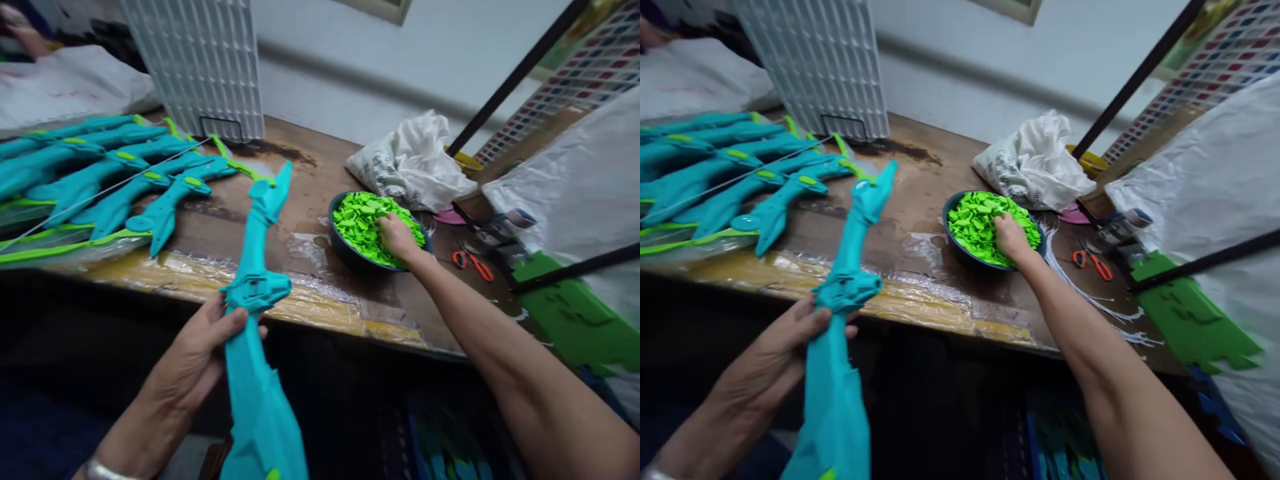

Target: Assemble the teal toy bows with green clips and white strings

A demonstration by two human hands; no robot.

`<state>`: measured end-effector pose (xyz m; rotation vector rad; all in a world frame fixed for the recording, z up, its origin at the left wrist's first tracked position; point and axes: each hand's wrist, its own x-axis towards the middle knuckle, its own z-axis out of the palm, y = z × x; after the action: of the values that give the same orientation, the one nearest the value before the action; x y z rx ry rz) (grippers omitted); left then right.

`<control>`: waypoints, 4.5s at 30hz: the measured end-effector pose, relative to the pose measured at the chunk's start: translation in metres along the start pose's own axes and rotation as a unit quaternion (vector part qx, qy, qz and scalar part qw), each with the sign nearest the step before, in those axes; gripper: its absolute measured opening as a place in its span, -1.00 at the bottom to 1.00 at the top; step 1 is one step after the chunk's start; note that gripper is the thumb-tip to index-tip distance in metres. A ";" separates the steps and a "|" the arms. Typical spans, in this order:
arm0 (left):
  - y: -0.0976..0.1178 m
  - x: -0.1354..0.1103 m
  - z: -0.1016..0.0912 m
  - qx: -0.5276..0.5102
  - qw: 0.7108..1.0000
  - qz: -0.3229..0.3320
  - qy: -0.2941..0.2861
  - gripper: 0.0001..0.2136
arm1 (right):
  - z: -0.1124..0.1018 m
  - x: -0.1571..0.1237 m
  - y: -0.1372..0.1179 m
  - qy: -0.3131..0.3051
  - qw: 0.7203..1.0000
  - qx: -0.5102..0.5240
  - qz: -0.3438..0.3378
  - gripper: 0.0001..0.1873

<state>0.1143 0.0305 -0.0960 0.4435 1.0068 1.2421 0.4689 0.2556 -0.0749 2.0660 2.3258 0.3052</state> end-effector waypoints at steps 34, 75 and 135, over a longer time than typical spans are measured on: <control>-0.042 -0.057 0.025 0.032 0.991 0.110 -0.063 -0.66 | -0.063 -0.223 -0.173 0.277 0.845 0.298 -0.346 -0.81; -0.049 -0.071 -0.006 0.298 0.916 0.268 0.012 -0.70 | -0.082 -0.210 -0.176 -0.132 0.844 0.462 -0.238 -0.48; -0.040 -0.084 -0.007 0.292 0.940 0.176 0.023 -0.62 | -0.070 -0.247 -0.189 0.142 0.874 0.315 -0.340 -0.81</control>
<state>0.1321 -0.0615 -0.0975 1.0989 1.3794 1.2541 0.3042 -0.0175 -0.0647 1.2037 3.4885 -0.2227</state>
